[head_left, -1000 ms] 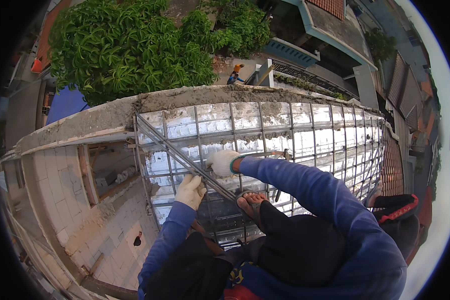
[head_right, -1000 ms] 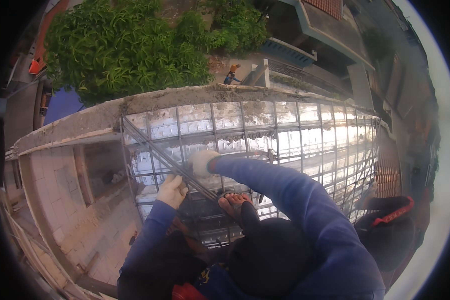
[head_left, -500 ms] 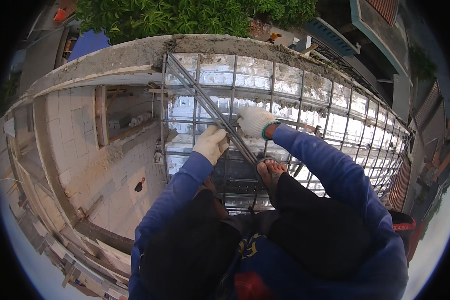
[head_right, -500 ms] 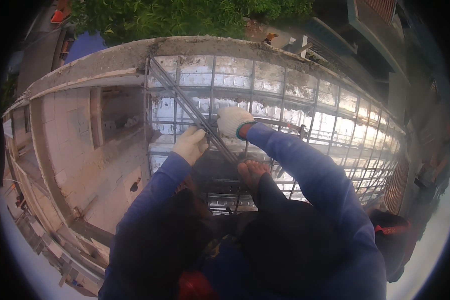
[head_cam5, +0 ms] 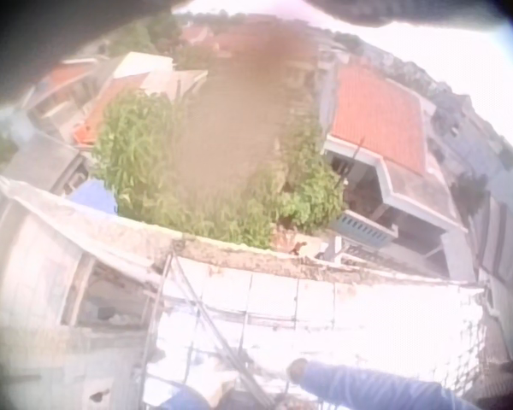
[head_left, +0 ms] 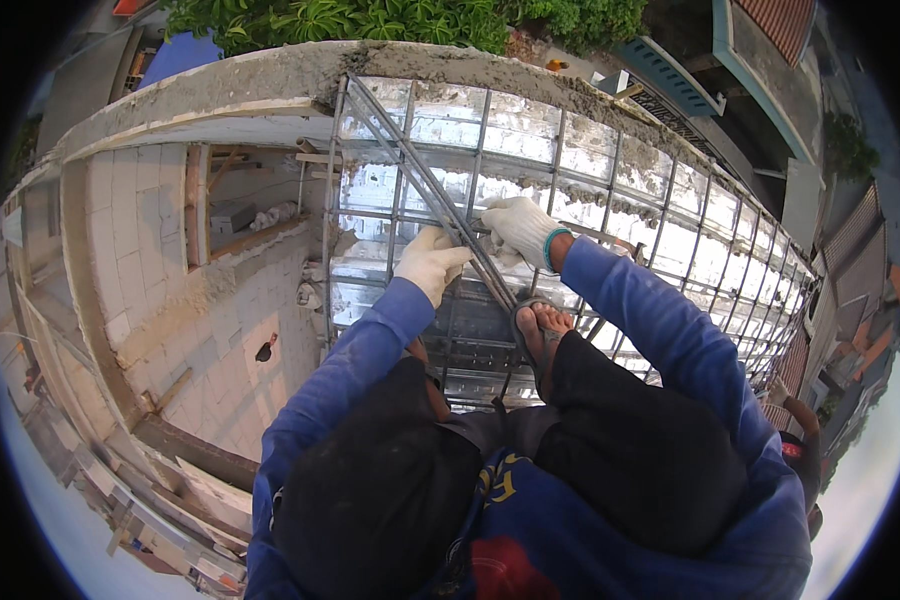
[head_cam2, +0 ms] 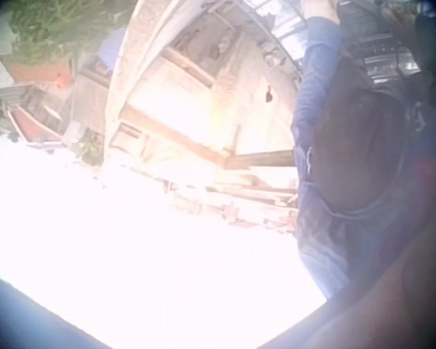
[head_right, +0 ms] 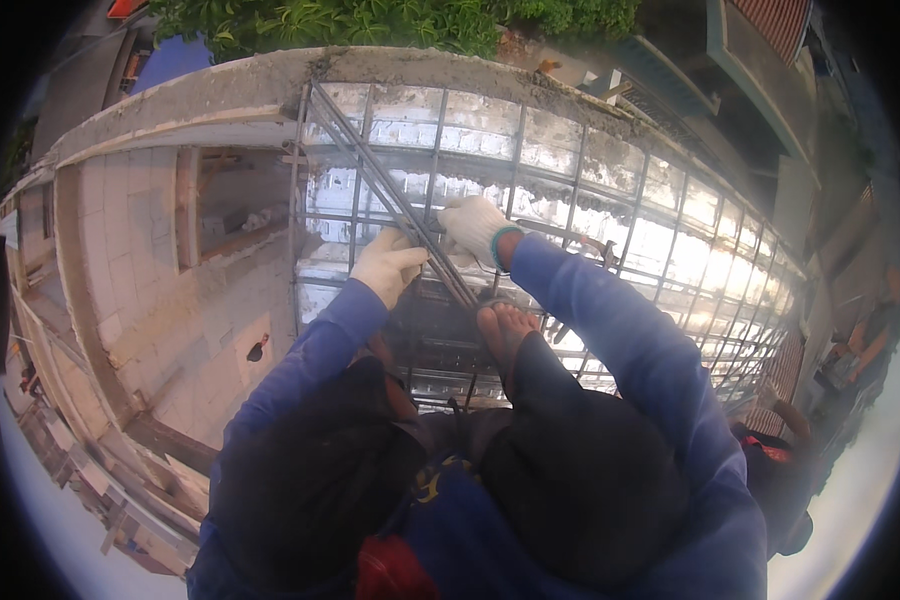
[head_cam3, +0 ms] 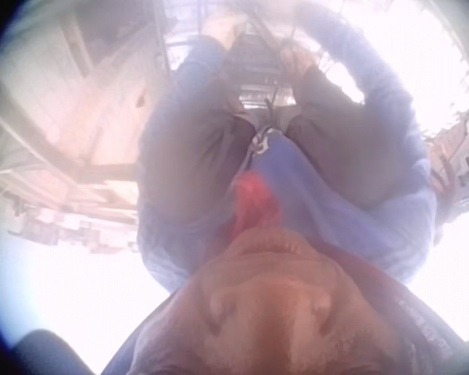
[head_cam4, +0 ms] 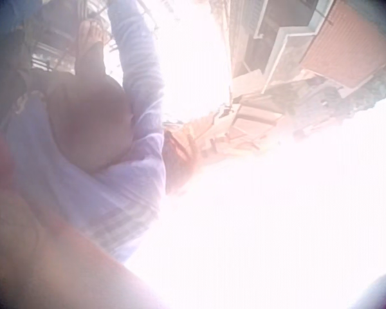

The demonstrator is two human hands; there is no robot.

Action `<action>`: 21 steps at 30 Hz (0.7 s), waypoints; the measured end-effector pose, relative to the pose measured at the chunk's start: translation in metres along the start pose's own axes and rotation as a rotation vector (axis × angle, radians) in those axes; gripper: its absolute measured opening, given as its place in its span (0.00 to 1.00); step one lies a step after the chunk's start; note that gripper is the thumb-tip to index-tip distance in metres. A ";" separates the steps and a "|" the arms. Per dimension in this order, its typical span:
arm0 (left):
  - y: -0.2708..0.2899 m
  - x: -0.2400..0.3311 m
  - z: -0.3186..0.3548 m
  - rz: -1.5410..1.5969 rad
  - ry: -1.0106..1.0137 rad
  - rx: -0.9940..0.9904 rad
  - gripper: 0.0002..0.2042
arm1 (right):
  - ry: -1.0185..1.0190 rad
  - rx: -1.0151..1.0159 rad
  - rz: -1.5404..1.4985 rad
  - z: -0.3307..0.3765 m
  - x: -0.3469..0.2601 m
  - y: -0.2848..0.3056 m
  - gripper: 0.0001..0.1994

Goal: The person uses pliers to cut and bend metal rods while assembling a metal grid structure on a roof. The person secures the rods to the existing framework.

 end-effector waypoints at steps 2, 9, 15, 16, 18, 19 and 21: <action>-0.005 0.002 0.004 -0.155 -0.143 0.039 0.19 | 0.121 -0.015 0.029 0.004 0.010 -0.001 0.12; 0.011 -0.003 -0.001 -0.100 -0.171 0.004 0.22 | -0.284 0.125 -0.500 0.031 -0.063 0.010 0.13; 0.017 -0.015 -0.003 -0.592 -0.528 0.021 0.25 | -0.289 0.146 -0.509 0.042 -0.069 0.008 0.20; 0.014 -0.014 -0.003 -0.598 -0.507 0.036 0.25 | -0.284 0.140 -0.495 0.043 -0.068 0.009 0.21; 0.011 -0.013 -0.004 -0.523 -0.419 0.065 0.27 | -0.272 0.124 -0.466 0.043 -0.071 0.010 0.21; 0.012 -0.014 -0.004 -0.508 -0.397 0.088 0.26 | -0.260 0.113 -0.435 0.044 -0.075 0.011 0.21; 0.012 -0.013 -0.002 -0.540 -0.396 0.138 0.24 | -0.238 0.097 -0.371 0.050 -0.085 0.013 0.21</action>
Point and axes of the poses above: each hand's wrist, its own z-axis away from the middle knuckle, its own y-axis out of the back of the hand, x = y × z, the point moved 1 cm from there along -z, towards the middle knuckle, and after that the axes turned 13 degrees about y, right-handed, at the moved point
